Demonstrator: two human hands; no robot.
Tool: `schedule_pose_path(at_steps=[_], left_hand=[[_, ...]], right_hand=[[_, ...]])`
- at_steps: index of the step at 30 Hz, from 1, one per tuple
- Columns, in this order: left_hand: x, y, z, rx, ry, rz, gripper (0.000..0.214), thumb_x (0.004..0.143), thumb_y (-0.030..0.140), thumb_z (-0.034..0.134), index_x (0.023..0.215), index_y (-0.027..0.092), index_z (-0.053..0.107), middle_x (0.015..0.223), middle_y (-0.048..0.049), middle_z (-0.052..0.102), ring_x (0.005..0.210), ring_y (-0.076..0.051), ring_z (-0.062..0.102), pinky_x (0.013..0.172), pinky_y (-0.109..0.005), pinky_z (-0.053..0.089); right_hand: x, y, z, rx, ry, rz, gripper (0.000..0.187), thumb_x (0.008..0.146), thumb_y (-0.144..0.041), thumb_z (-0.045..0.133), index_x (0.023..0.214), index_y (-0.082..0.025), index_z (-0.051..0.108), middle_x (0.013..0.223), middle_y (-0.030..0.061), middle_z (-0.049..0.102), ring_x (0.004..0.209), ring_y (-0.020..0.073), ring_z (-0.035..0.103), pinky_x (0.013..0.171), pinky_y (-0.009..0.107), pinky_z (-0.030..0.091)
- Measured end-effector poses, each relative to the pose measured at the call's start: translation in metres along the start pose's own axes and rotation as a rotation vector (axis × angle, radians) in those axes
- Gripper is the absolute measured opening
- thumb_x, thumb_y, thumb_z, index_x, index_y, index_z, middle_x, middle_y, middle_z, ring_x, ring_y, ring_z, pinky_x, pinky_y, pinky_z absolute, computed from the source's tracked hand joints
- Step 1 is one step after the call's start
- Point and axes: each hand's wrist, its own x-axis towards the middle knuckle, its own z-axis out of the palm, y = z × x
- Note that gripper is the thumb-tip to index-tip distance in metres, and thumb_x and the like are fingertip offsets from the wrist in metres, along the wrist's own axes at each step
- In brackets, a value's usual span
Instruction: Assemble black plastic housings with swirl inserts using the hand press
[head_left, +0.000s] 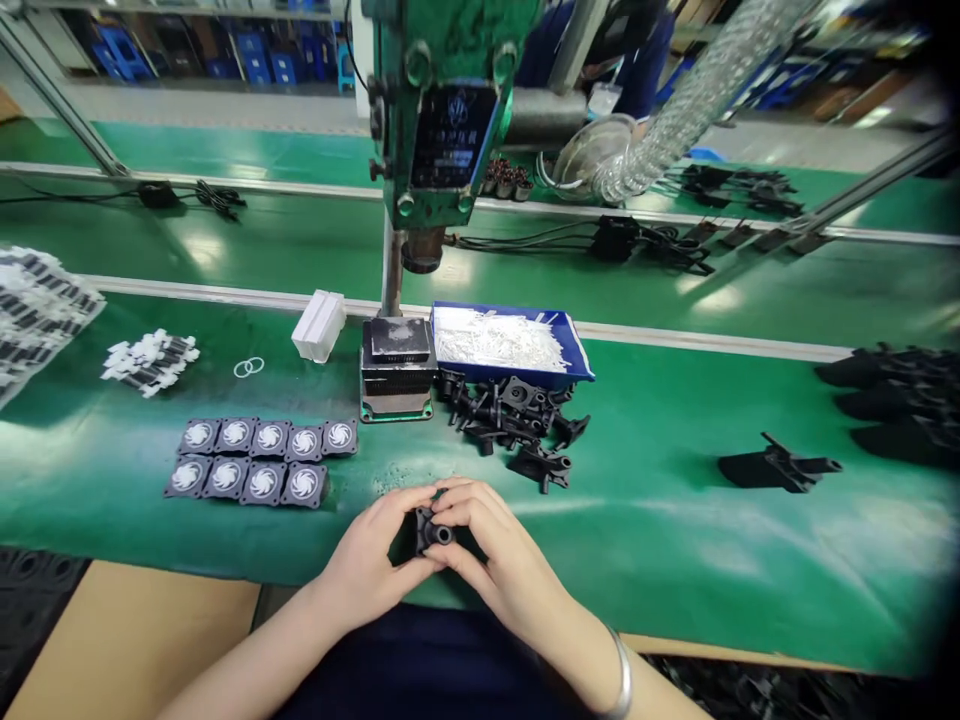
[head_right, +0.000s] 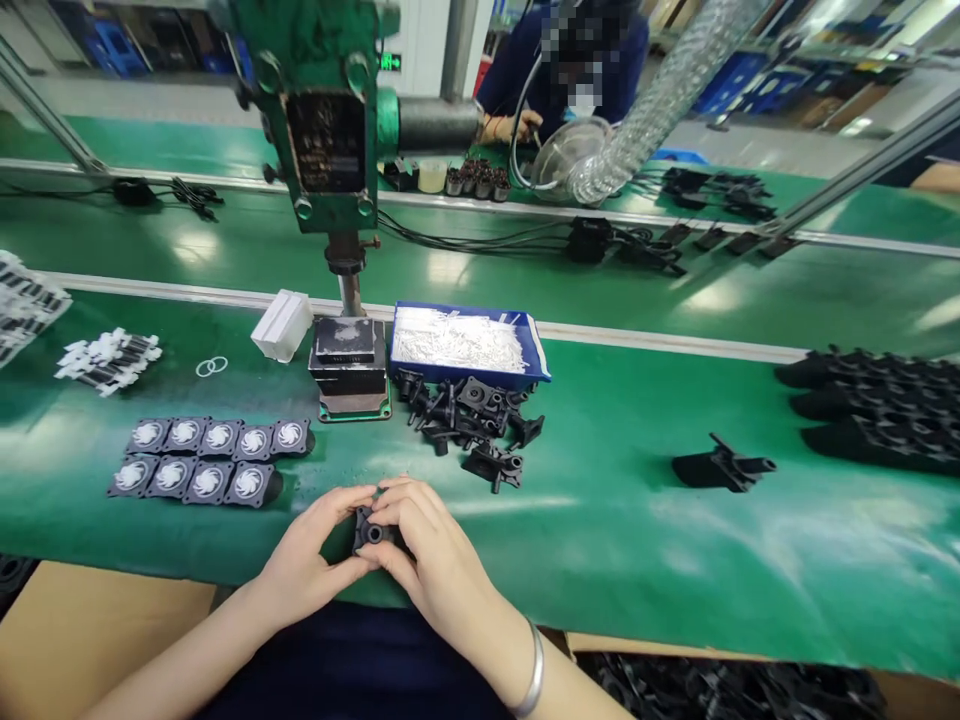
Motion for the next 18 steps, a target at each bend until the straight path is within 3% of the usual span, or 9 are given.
schedule_pose_path(at_steps=[5, 9, 11, 14, 16, 18], left_hand=[[0.0, 0.006, -0.002, -0.026, 0.071, 0.009, 0.055, 0.08, 0.02, 0.077, 0.128, 0.028, 0.053, 0.118, -0.0038, 0.068, 0.106, -0.02, 0.067, 0.094, -0.031, 0.057], [0.029, 0.03, -0.043, 0.032, 0.176, 0.186, 0.041, 0.081, 0.022, 0.077, 0.118, 0.027, 0.06, 0.111, -0.0044, 0.07, 0.104, -0.021, 0.067, 0.091, -0.032, 0.057], [0.058, 0.041, -0.074, 0.097, 0.266, 0.27, 0.035, 0.082, 0.024, 0.075, 0.115, 0.026, 0.062, 0.111, -0.0054, 0.07, 0.106, -0.023, 0.066, 0.095, -0.036, 0.055], [0.111, 0.044, -0.111, 0.078, 0.368, 0.239, 0.034, 0.081, 0.03, 0.077, 0.112, 0.023, 0.064, 0.108, -0.0062, 0.069, 0.101, -0.022, 0.067, 0.092, -0.037, 0.057], [0.141, 0.037, -0.123, 0.016, 0.358, 0.206, 0.035, 0.079, 0.034, 0.077, 0.108, 0.021, 0.064, 0.105, -0.0065, 0.068, 0.096, -0.022, 0.068, 0.087, -0.037, 0.059], [0.163, 0.028, -0.127, -0.005, 0.343, 0.203, 0.035, 0.078, 0.035, 0.077, 0.106, 0.019, 0.063, 0.102, -0.0066, 0.069, 0.092, -0.021, 0.07, 0.083, -0.037, 0.06]], right_hand=[[0.003, -0.002, -0.006, -0.031, -0.008, -0.029, 0.017, 0.096, -0.03, 0.061, 0.111, -0.026, 0.054, 0.111, 0.006, 0.063, 0.114, 0.0203, 0.059, 0.097, 0.034, 0.053], [0.034, -0.016, -0.05, -0.177, 0.059, -0.108, 0.031, 0.097, -0.035, 0.058, 0.126, -0.026, 0.051, 0.131, 0.0106, 0.056, 0.123, 0.0222, 0.056, 0.101, 0.036, 0.052], [0.066, -0.03, -0.085, -0.276, 0.176, -0.216, 0.029, 0.097, -0.032, 0.057, 0.125, -0.026, 0.053, 0.129, 0.0116, 0.057, 0.123, 0.0241, 0.055, 0.103, 0.04, 0.051], [0.136, -0.058, -0.137, -0.337, 0.426, -0.388, 0.027, 0.095, -0.03, 0.061, 0.121, -0.025, 0.055, 0.124, 0.0124, 0.057, 0.121, 0.0266, 0.055, 0.106, 0.049, 0.047], [0.192, -0.08, -0.166, -0.276, 0.552, -0.502, 0.035, 0.096, -0.035, 0.06, 0.128, -0.025, 0.05, 0.128, 0.0117, 0.054, 0.121, 0.0248, 0.056, 0.104, 0.047, 0.049], [0.245, -0.106, -0.191, -0.222, 0.556, -0.583, 0.052, 0.094, -0.042, 0.062, 0.138, -0.024, 0.04, 0.139, 0.0107, 0.047, 0.127, 0.0222, 0.054, 0.107, 0.042, 0.047]])
